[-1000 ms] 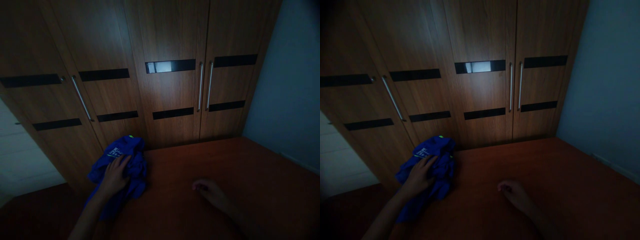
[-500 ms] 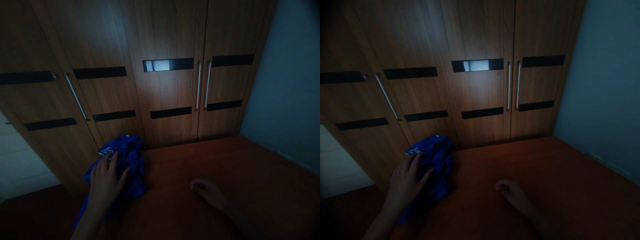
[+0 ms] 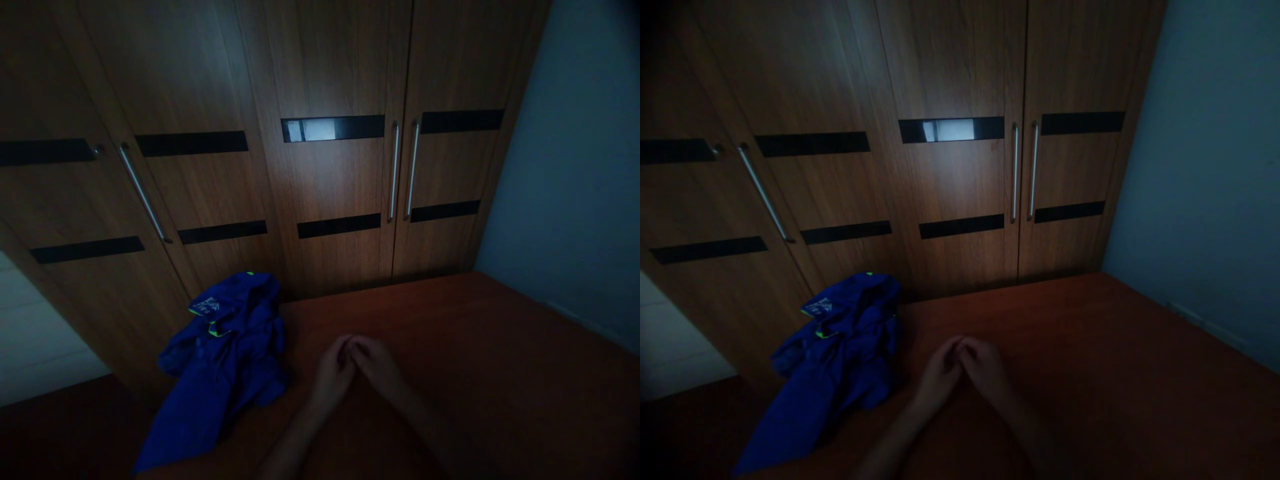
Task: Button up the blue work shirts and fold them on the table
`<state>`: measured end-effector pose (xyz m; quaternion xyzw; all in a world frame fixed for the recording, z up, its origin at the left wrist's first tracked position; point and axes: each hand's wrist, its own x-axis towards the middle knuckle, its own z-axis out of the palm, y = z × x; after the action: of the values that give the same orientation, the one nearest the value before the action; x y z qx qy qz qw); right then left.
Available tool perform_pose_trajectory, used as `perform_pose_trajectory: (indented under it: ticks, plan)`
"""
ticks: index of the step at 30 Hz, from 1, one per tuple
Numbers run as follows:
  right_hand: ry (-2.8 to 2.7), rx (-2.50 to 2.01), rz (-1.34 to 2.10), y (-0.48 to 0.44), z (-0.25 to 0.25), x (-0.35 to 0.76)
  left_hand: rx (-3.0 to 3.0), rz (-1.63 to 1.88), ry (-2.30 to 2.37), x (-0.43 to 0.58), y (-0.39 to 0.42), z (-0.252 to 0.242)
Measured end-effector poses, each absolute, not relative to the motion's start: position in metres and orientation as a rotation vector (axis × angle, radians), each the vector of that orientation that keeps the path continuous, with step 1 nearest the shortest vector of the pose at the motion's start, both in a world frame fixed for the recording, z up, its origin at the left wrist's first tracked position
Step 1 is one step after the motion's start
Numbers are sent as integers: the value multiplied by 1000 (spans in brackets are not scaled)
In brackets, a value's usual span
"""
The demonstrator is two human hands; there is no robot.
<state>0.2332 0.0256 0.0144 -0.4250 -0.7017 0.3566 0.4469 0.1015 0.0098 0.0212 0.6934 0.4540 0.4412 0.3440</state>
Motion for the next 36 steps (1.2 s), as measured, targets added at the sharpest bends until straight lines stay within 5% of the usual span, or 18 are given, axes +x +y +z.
perform_pose_trajectory:
  ticks: [7,36]
  plan:
    - [-1899,-1127,811,23,-10,235,1787,1047,1167,97,12,-16]
    - [-1999,-1173,706,17,-6,240,1835,996,1182,99,5,-5]
